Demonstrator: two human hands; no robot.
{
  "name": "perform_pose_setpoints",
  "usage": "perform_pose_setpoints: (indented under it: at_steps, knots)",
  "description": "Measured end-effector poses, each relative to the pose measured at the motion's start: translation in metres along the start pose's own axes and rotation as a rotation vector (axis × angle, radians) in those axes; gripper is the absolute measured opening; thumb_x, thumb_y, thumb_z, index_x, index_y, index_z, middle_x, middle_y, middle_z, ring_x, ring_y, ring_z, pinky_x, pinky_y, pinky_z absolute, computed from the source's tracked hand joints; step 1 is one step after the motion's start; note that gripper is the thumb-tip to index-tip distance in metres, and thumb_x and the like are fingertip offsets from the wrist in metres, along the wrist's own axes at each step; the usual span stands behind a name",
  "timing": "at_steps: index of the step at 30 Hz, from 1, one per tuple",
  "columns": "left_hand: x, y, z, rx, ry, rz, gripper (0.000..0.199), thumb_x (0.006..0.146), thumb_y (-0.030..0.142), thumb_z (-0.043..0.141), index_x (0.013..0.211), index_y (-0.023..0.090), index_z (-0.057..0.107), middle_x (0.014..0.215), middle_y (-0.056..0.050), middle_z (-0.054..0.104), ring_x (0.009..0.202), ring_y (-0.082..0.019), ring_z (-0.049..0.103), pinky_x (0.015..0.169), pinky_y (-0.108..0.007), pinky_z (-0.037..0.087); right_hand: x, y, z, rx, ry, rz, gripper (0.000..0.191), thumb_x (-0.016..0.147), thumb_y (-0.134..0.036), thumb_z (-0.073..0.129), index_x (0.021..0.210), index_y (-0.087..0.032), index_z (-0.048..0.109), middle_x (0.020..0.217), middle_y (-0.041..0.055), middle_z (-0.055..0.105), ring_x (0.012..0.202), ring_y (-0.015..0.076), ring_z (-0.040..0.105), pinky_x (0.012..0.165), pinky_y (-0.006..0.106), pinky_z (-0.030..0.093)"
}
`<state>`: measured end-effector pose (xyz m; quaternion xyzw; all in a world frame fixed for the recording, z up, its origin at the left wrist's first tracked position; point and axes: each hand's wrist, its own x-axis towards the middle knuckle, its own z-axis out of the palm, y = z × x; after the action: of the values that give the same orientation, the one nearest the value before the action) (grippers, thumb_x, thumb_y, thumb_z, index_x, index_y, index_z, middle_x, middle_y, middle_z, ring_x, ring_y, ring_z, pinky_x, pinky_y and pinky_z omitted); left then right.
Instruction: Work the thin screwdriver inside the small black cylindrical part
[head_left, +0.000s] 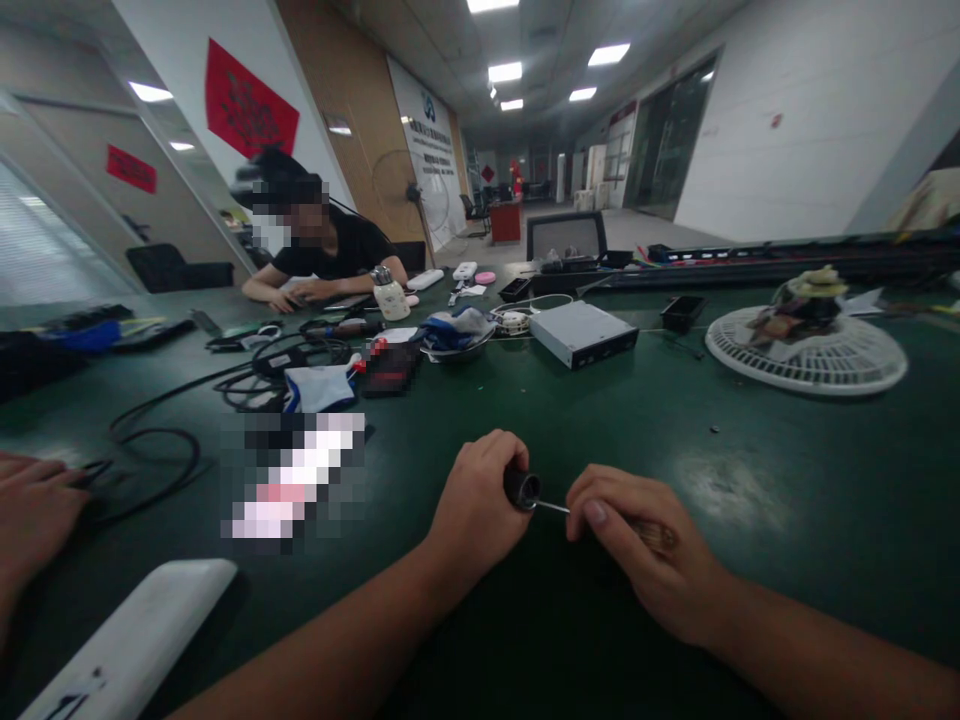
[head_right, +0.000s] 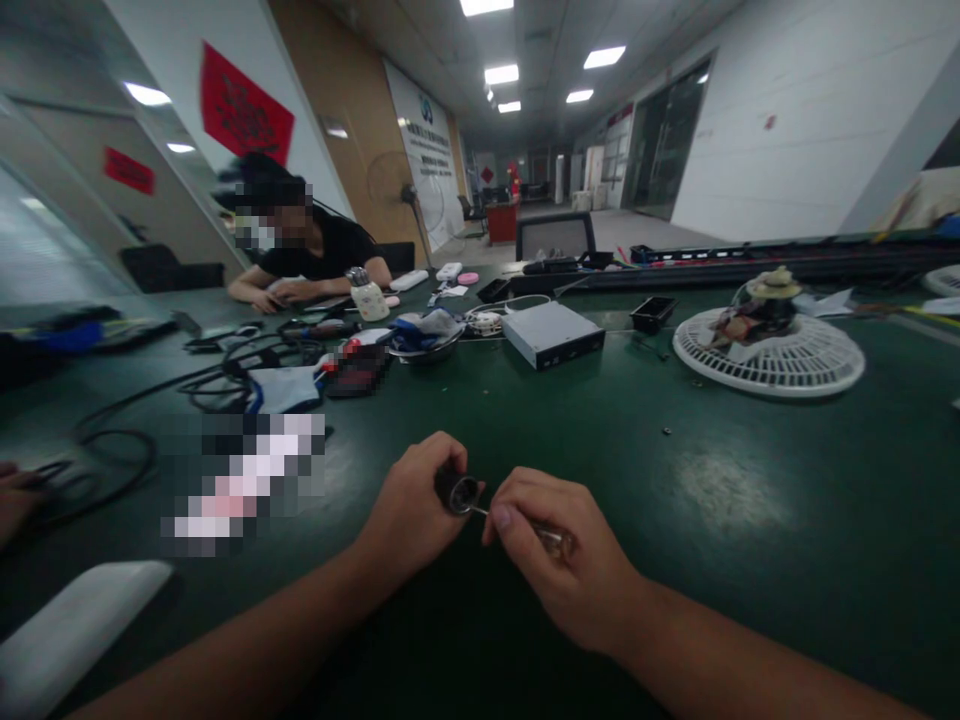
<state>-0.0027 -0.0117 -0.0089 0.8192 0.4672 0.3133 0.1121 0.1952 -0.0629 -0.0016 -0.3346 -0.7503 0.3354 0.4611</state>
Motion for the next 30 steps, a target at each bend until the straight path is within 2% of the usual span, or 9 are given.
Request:
perform_pose_setpoints:
  at_steps: [7,14,18,21,27,30]
  knots:
    - [-0.0001,0.0006,-0.0010,-0.012,-0.004,-0.009,0.020,0.074,0.008,0.063,0.082,0.021,0.051,0.083,0.000,0.059,0.077,-0.018,0.054,0.072,-0.033,0.040,-0.0007,0.0043,0.0015,-0.045,0.102,0.052,0.032,0.104,-0.029,0.045,0.079,-0.020,0.063,0.079,0.0015,0.060,0.071,0.0148,0.057,0.066,0.030,0.041]
    - [-0.0003,0.0012,-0.0011,-0.004,-0.009,-0.006,0.020,0.072,0.006,0.061,0.081,0.021,0.051,0.083,0.000,0.059,0.077,-0.018,0.054,0.071,-0.032,0.039,0.0000,-0.0018,-0.0004,0.006,-0.022,-0.019,0.029,0.102,-0.025,0.046,0.083,-0.019,0.065,0.081,0.0022,0.061,0.073,0.0143,0.058,0.066,0.029,0.042]
    - [-0.0005,0.0008,-0.0006,0.001,-0.004,-0.009,0.020,0.073,0.006,0.061,0.081,0.021,0.051,0.082,0.000,0.059,0.077,-0.019,0.054,0.070,-0.032,0.039,-0.0003,-0.0007,0.0007,-0.050,0.032,0.026,0.032,0.103,-0.025,0.044,0.077,-0.019,0.062,0.077,0.0017,0.060,0.070,0.0148,0.057,0.065,0.030,0.041]
    - [-0.0006,0.0004,0.0001,-0.002,0.005,-0.007,0.020,0.073,0.007,0.062,0.082,0.021,0.051,0.082,0.000,0.059,0.077,-0.019,0.054,0.070,-0.033,0.039,0.0003,0.0005,0.0011,-0.059,0.098,0.033,0.031,0.103,-0.025,0.044,0.079,-0.019,0.063,0.079,0.0022,0.061,0.073,0.0155,0.058,0.067,0.030,0.042]
    - [-0.0006,0.0006,-0.0002,0.006,-0.003,0.000,0.020,0.073,0.006,0.062,0.081,0.021,0.050,0.081,0.000,0.059,0.076,-0.018,0.053,0.070,-0.033,0.039,-0.0005,-0.0012,0.0000,-0.008,-0.021,-0.020,0.031,0.103,-0.025,0.044,0.081,-0.019,0.064,0.080,0.0024,0.061,0.073,0.0149,0.058,0.066,0.030,0.042]
    - [-0.0005,0.0007,-0.0006,-0.001,-0.010,0.006,0.020,0.073,0.006,0.062,0.082,0.021,0.051,0.082,0.000,0.059,0.078,-0.019,0.054,0.072,-0.033,0.040,-0.0013,-0.0002,0.0008,-0.042,0.035,0.017,0.034,0.104,-0.027,0.043,0.076,-0.019,0.061,0.075,0.0017,0.059,0.069,0.0148,0.057,0.064,0.030,0.041]
